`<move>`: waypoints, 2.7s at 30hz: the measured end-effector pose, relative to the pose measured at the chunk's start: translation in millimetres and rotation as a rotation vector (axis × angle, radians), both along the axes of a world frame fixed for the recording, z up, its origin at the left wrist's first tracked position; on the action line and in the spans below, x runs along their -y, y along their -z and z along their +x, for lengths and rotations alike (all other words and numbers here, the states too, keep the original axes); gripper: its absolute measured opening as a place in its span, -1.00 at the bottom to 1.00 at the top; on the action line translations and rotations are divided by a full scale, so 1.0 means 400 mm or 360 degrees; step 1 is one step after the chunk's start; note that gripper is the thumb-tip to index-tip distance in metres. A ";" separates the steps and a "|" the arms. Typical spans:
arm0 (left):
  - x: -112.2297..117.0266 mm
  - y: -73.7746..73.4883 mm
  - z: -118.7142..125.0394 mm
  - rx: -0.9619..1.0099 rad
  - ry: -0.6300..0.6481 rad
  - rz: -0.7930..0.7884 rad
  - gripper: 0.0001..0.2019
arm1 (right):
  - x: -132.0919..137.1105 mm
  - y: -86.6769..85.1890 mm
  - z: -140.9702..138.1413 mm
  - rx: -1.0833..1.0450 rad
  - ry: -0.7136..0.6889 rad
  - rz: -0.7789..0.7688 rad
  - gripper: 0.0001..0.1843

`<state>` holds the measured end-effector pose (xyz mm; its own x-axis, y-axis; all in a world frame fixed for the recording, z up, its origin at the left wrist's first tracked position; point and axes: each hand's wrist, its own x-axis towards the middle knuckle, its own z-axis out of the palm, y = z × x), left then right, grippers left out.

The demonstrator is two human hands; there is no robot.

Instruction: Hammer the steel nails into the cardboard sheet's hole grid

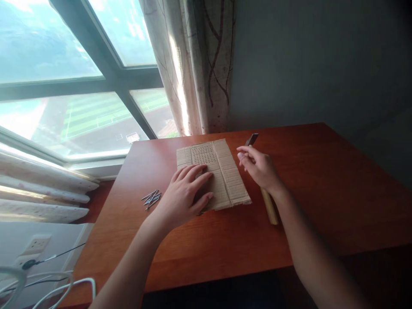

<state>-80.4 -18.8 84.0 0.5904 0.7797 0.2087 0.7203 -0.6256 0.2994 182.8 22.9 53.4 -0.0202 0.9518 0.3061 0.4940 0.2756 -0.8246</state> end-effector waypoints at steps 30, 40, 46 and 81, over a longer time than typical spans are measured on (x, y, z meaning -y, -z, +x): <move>0.052 0.143 -0.252 0.0369 -0.1139 0.0141 -0.70 | 0.062 -0.012 -0.098 0.0661 -0.0675 0.0484 -0.70; 0.086 0.175 -0.331 -0.0066 -0.1006 0.0200 -0.64 | -0.017 0.012 0.022 -0.0174 0.0258 0.0356 -0.71; 0.098 0.182 -0.352 -0.0063 -0.1018 0.0166 -0.63 | -0.069 0.060 0.093 -0.0295 0.0679 0.0277 -0.70; 0.115 0.112 -0.268 -0.0320 -0.1258 -0.0150 -0.75 | -0.076 0.073 0.115 -0.0091 0.0697 0.0080 -0.73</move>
<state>-187.8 -64.9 39.3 -0.1217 0.9901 0.0703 0.9834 0.1106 0.1437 228.7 53.2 24.2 0.3998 0.8507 0.3413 0.5269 0.0914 -0.8450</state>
